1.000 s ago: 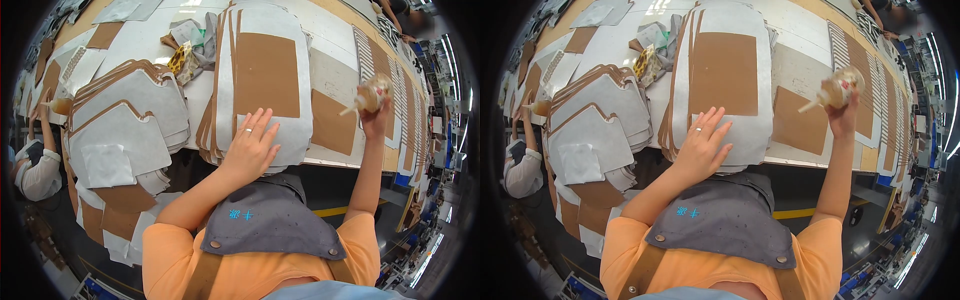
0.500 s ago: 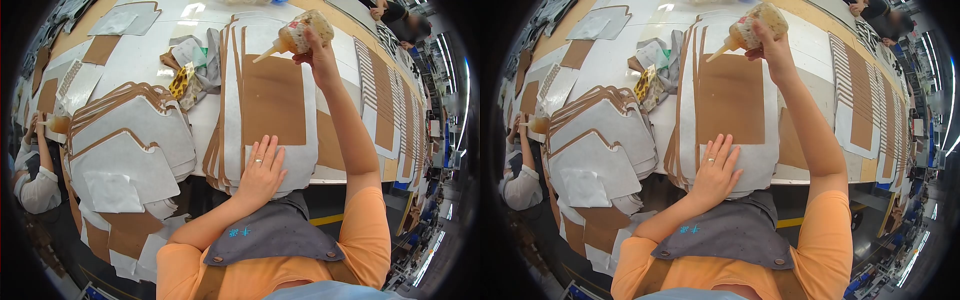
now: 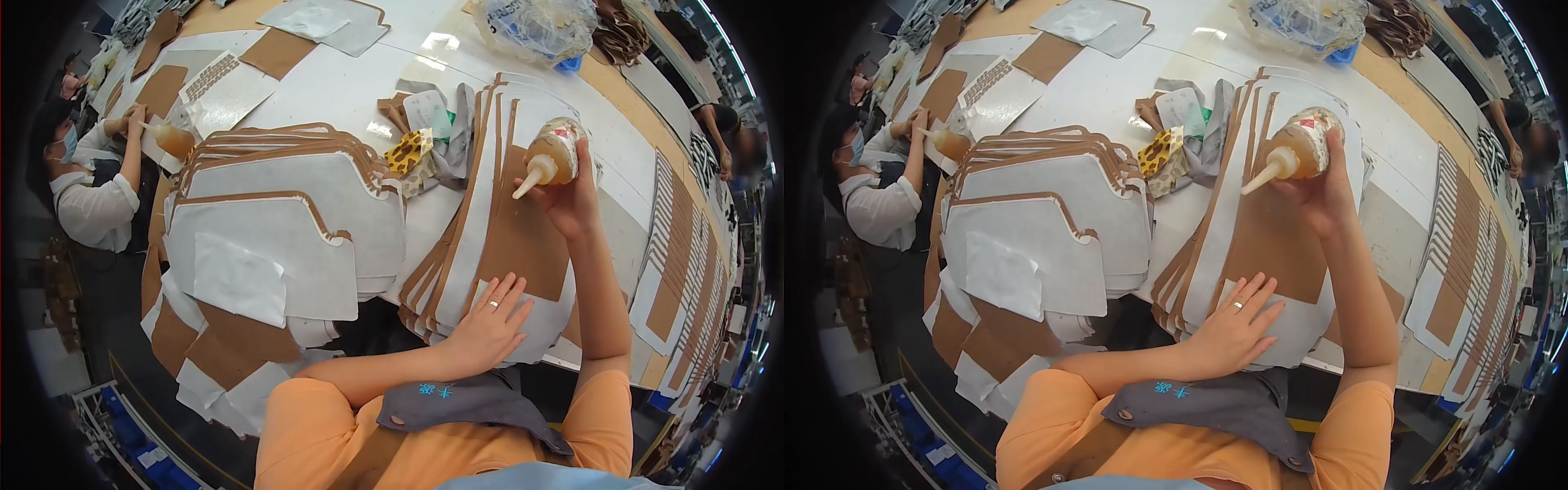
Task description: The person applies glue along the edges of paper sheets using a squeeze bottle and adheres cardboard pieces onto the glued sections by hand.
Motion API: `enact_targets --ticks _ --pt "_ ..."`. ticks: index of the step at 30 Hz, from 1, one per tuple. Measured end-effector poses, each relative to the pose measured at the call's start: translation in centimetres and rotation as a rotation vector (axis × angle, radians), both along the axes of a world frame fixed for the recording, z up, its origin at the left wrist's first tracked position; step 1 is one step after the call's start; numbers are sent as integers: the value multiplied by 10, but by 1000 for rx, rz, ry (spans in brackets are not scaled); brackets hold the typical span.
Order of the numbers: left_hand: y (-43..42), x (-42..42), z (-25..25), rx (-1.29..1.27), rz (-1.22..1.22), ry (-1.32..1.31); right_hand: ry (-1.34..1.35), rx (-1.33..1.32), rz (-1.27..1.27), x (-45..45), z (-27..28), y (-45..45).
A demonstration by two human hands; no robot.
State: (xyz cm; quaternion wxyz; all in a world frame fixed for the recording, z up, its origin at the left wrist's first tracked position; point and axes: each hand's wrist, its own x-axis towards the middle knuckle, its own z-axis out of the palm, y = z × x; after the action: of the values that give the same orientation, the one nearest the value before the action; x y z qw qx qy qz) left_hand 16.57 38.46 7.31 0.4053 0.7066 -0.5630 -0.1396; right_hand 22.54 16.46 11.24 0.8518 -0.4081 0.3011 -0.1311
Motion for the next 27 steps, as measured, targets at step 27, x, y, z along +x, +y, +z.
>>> enact_targets --ticks 27 --pt "87 39 -60 -381 360 46 -83 -673 -112 -11 9 -50"
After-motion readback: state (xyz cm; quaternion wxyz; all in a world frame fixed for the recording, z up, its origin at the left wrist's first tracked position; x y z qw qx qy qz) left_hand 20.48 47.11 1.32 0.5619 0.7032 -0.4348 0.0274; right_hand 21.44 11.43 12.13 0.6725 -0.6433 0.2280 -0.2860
